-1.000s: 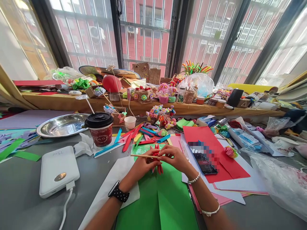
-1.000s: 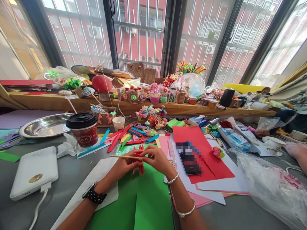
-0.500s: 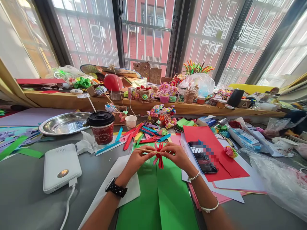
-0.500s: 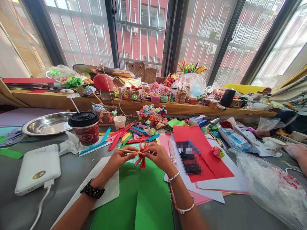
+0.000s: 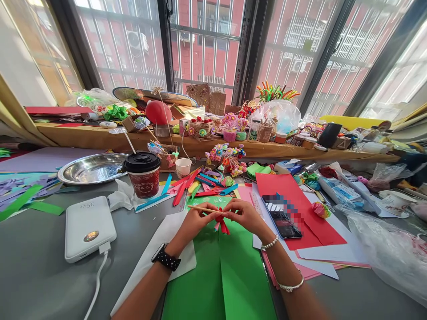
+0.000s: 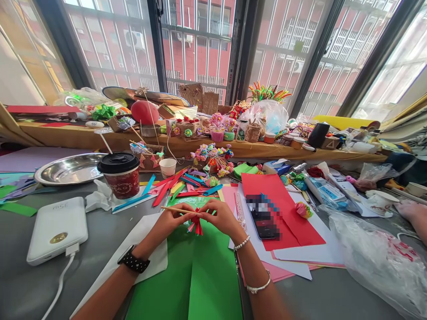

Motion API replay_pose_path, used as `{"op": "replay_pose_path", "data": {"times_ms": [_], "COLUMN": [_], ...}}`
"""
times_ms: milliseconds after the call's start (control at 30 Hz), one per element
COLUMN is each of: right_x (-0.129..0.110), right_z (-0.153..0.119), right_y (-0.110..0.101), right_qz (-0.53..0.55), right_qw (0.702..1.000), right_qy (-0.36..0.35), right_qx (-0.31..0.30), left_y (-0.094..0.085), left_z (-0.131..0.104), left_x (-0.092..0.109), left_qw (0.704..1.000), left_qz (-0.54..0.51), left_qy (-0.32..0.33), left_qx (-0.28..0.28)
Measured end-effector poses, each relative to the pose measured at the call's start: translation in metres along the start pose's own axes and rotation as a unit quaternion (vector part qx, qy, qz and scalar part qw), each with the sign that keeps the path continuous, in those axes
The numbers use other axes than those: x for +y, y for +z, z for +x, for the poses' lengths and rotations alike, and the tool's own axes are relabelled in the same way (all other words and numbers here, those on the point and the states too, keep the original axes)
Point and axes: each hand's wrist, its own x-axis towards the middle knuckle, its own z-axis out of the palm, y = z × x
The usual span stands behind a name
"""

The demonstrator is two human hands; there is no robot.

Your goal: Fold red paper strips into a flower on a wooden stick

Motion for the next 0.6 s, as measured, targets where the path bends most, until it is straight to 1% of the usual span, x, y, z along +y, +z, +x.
{"op": "replay_pose_path", "data": {"times_ms": [167,300,400,600], "right_x": [0.0017,0.0007,0.0003,0.0025], "right_z": [-0.0013,-0.0018,-0.0016,-0.0010], "right_y": [0.0006,0.0014,0.0025,0.0075], "right_qz": [0.008,0.054,0.074,0.052], "right_qw": [0.999,0.996,0.994,0.997], "right_qy": [0.038,0.066,0.071,0.056], "right_qx": [-0.007,-0.027,-0.033,0.009], "left_y": [-0.0005,-0.0014,-0.0016,-0.0011], "left_z": [0.0003,0.0003,0.0004,0.0022], "left_x": [-0.0040,-0.0044,-0.0042,-0.0076], "left_qw": [1.000,1.000,0.999,0.999], "left_qz": [0.001,0.000,-0.013,-0.007], "left_qy": [-0.010,-0.024,-0.026,-0.039], "left_qx": [-0.008,-0.012,-0.014,0.004]}}
